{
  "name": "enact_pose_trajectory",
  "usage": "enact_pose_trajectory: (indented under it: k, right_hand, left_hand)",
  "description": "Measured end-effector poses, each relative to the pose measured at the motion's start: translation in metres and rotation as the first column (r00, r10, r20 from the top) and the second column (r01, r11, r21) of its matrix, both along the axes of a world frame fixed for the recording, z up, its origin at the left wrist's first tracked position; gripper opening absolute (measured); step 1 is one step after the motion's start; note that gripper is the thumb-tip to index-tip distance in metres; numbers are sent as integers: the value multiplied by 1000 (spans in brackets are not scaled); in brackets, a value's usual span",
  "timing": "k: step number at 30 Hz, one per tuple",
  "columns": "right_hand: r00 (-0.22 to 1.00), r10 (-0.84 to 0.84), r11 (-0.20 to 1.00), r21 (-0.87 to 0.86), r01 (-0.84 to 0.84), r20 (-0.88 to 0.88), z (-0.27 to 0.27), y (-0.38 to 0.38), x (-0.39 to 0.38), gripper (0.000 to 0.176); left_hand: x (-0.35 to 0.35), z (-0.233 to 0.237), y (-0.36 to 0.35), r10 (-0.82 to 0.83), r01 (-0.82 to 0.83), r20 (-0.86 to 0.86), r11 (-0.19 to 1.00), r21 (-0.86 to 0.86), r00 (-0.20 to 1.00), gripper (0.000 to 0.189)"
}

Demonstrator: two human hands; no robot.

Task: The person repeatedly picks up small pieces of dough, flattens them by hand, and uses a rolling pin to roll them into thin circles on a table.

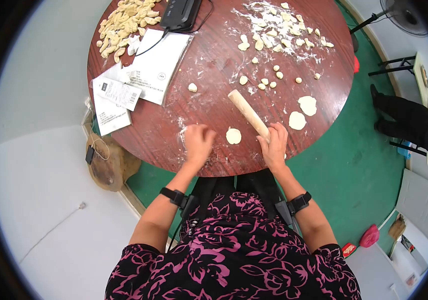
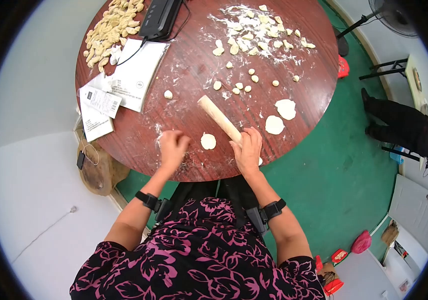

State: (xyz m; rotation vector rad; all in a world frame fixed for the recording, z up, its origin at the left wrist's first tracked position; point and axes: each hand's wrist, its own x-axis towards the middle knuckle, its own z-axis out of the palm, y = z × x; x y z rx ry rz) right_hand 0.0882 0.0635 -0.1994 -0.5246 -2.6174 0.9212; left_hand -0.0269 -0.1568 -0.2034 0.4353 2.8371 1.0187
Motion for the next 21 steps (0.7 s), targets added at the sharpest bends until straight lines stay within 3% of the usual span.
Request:
enact_pose_trajectory:
  k: [1, 3, 7, 8, 11, 12, 15, 18, 21]
  right_hand:
    - [999, -38, 999, -33, 38, 1, -1, 0, 3, 40]
    - [999, -32, 999, -16, 33, 12, 3, 0, 10, 40]
    - [999, -27, 1000, -16, 27, 40, 6, 3, 23, 40]
    - [998, -31, 999, -21, 32, 49, 7, 3, 25, 40]
    - [998, -33, 999, -26, 34, 49, 5, 0, 27, 40]
    - [999, -22, 1000, -19, 23, 37, 4, -1, 27, 40]
    - [1000, 7, 1000, 1, -7, 20, 0, -2, 26, 40]
    - [1000, 17, 1000, 7, -17, 16, -1, -3, 24, 40]
    - [1000, 19, 1000, 2, -19, 14, 0, -2, 20, 40]
  left_hand:
    - [11, 1, 18, -125, 116, -79, 988, -102, 989, 34]
    - [16, 2, 39, -177, 177, 13, 982, -65, 984, 37]
    - [16, -3, 55, -178, 181, 73, 983, -28, 981, 32]
    - [15, -1, 54, -162, 162, 14, 987, -5, 987, 27]
    - [14, -4, 44, -172, 178, 196, 984, -18, 965, 21]
    - [18, -6, 44, -135, 135, 125, 991, 1, 983, 17]
    - [19, -12, 48, 68, -224, 547, 949, 223, 834, 16]
    - [19, -13, 53, 9, -459, 722, 777, 430, 692, 17]
    - [18, -10, 46, -14, -539, 766, 703, 465, 643, 19]
